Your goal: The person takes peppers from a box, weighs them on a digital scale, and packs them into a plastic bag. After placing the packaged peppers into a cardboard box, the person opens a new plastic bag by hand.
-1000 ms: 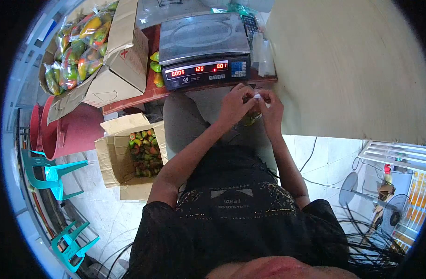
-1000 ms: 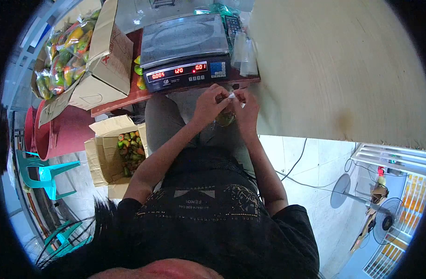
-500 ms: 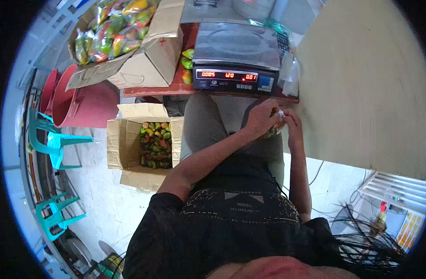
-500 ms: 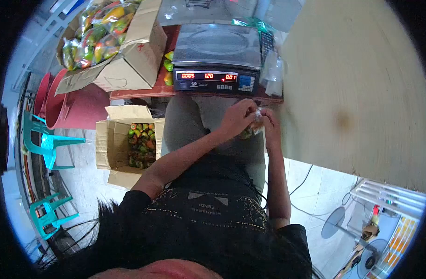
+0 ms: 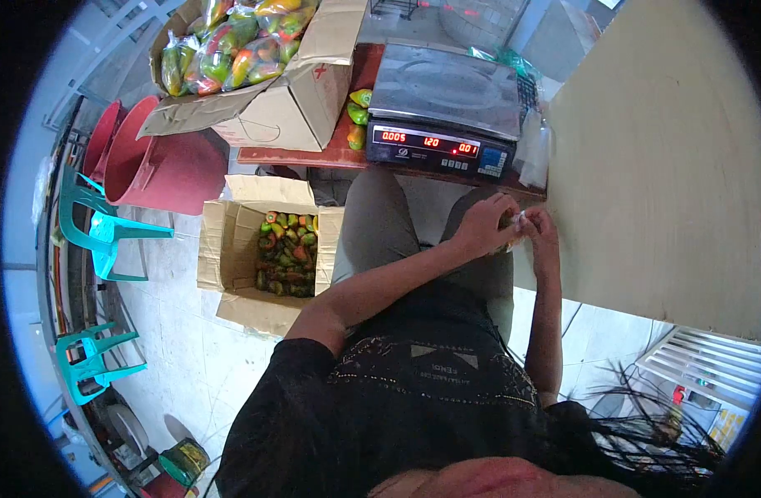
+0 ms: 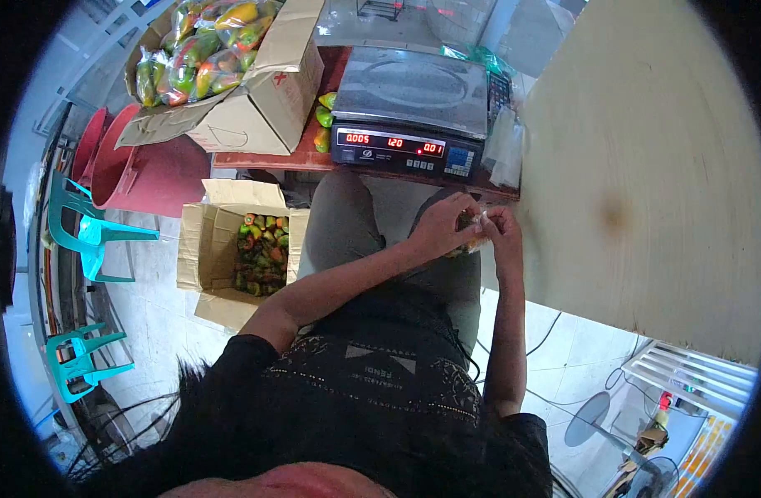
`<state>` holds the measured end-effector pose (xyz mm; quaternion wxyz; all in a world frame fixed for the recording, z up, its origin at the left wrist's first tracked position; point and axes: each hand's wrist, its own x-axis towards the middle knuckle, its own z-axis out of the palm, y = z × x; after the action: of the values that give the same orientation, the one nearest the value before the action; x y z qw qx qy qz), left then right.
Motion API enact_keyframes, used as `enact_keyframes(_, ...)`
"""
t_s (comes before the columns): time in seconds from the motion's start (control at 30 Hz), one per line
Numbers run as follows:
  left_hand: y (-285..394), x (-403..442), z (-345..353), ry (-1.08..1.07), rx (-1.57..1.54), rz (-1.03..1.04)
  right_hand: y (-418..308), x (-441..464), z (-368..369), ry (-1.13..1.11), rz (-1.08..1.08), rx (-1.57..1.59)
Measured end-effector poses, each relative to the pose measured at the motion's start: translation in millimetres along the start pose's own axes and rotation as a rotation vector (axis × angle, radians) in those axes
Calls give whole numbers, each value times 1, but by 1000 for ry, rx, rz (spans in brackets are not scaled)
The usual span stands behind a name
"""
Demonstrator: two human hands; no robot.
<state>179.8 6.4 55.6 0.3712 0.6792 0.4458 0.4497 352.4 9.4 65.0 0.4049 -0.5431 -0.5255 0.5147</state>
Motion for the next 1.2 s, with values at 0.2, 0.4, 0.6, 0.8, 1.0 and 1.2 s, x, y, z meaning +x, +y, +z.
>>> enact_keyframes(0.2,-6,3,5,-17,5,64,4,0,2,22,-157,-169)
enact_keyframes(0.4,2,3,2,3,-35,15,-4,-16,8,135,-326,-480)
enact_keyframes(0.6,-3,4,8,-82,-20,74,-8,-20,2,63,-118,-536)
enact_keyframes(0.8,-5,-3,10,-121,213,242,16,-23,-9,32,-19,-200)
enact_keyframes(1.0,-7,-4,10,-75,328,334,-21,-31,12,132,-201,-405)
enact_keyframes(1.2,20,-3,-12,-27,296,416,-81,-50,30,155,-333,-539)
